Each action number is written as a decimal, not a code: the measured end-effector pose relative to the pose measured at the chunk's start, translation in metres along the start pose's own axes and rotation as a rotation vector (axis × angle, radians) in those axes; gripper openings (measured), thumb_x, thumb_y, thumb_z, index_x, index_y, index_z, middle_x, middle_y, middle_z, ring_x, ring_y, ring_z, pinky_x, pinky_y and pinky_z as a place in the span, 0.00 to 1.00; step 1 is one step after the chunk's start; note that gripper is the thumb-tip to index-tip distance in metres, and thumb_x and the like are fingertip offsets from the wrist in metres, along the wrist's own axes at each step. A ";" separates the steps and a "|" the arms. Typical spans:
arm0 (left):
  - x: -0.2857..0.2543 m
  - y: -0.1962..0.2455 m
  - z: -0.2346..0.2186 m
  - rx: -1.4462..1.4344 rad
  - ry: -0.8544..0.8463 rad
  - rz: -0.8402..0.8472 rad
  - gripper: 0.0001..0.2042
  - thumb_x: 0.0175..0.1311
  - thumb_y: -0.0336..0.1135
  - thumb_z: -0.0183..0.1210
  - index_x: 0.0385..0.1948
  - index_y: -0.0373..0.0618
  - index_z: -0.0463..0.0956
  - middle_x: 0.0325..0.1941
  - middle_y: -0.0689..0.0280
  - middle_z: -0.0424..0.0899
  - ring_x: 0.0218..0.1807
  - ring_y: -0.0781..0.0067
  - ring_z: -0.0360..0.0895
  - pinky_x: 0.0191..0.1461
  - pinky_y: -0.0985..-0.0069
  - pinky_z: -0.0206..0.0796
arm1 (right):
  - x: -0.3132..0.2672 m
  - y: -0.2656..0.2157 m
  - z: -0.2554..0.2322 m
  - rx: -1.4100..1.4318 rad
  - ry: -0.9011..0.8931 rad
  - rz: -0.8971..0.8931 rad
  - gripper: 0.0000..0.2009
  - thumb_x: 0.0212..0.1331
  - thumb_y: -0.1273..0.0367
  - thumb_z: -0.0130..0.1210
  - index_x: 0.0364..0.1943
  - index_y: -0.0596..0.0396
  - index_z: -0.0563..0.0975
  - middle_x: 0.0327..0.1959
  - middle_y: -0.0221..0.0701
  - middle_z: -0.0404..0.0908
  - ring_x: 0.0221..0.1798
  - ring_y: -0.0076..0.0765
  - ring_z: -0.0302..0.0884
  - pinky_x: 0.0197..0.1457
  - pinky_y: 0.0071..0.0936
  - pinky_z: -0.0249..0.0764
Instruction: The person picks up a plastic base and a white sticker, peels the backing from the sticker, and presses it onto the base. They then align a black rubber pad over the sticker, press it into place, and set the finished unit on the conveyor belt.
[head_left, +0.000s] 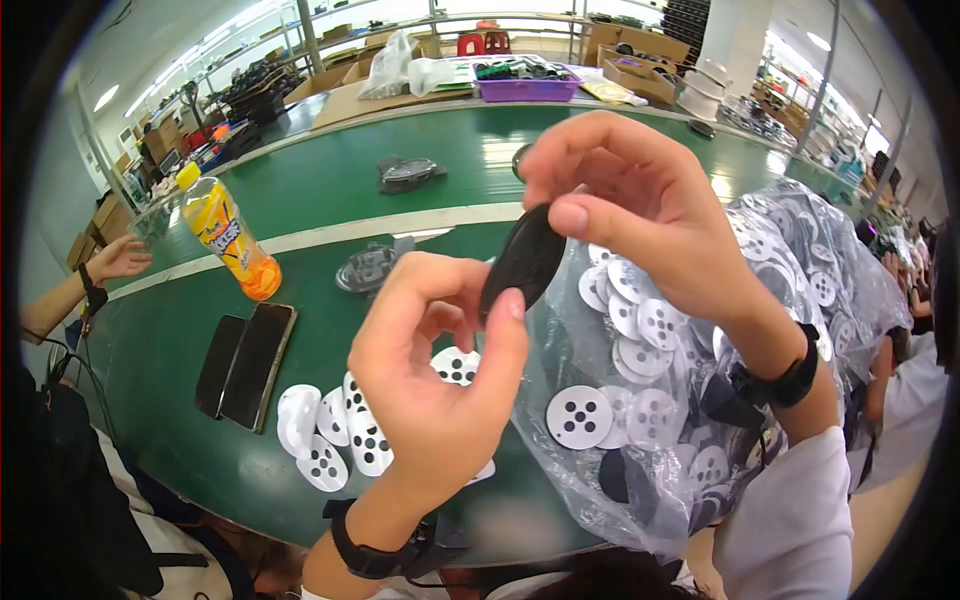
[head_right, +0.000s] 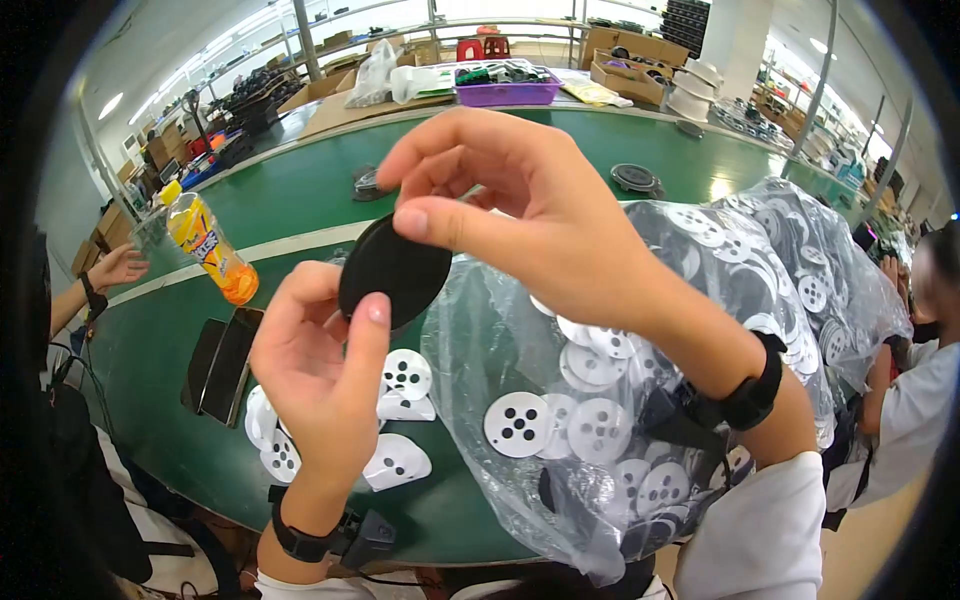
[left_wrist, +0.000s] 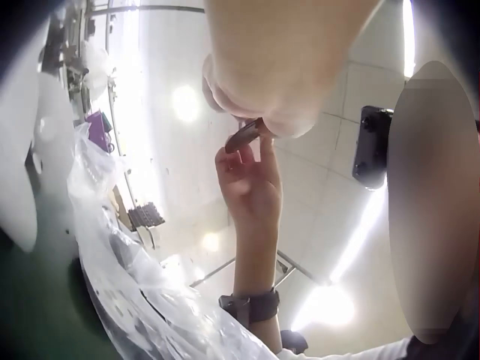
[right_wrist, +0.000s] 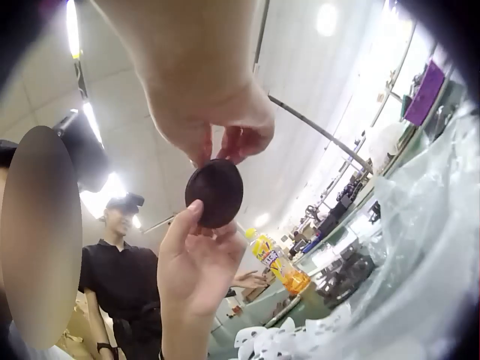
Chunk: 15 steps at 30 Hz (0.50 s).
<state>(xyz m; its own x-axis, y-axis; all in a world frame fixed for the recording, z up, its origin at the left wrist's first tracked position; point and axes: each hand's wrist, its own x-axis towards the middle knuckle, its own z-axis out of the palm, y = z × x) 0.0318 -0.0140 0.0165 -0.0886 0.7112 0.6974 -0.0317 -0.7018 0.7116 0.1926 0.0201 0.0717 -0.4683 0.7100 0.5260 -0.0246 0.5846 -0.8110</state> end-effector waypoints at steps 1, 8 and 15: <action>-0.001 0.003 0.001 -0.010 0.064 -0.011 0.06 0.49 0.21 0.57 0.28 0.38 0.70 0.27 0.70 0.71 0.27 0.85 0.65 0.29 0.87 0.56 | -0.004 0.000 0.001 -0.012 0.123 -0.044 0.11 0.54 0.67 0.55 0.38 0.59 0.73 0.30 0.26 0.75 0.34 0.18 0.70 0.38 0.16 0.65; 0.022 0.003 -0.028 -0.163 0.447 0.049 0.07 0.55 0.28 0.52 0.35 0.38 0.70 0.31 0.67 0.75 0.32 0.83 0.69 0.29 0.87 0.56 | 0.026 0.065 -0.021 -0.525 -0.100 0.197 0.15 0.47 0.71 0.57 0.42 0.55 0.72 0.34 0.29 0.76 0.37 0.25 0.73 0.43 0.25 0.68; 0.027 -0.008 -0.037 -0.301 0.526 -0.054 0.06 0.54 0.28 0.49 0.32 0.38 0.70 0.34 0.63 0.75 0.38 0.75 0.72 0.45 0.76 0.64 | 0.075 0.154 0.046 -1.087 -0.413 -0.340 0.18 0.38 0.76 0.57 0.39 0.50 0.73 0.43 0.31 0.73 0.47 0.34 0.70 0.44 0.30 0.67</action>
<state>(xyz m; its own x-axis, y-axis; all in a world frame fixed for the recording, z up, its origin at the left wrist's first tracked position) -0.0073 0.0095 0.0266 -0.5570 0.6843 0.4705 -0.3230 -0.7005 0.6364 0.1128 0.1452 -0.0253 -0.8335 0.3930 0.3884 0.4605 0.8825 0.0953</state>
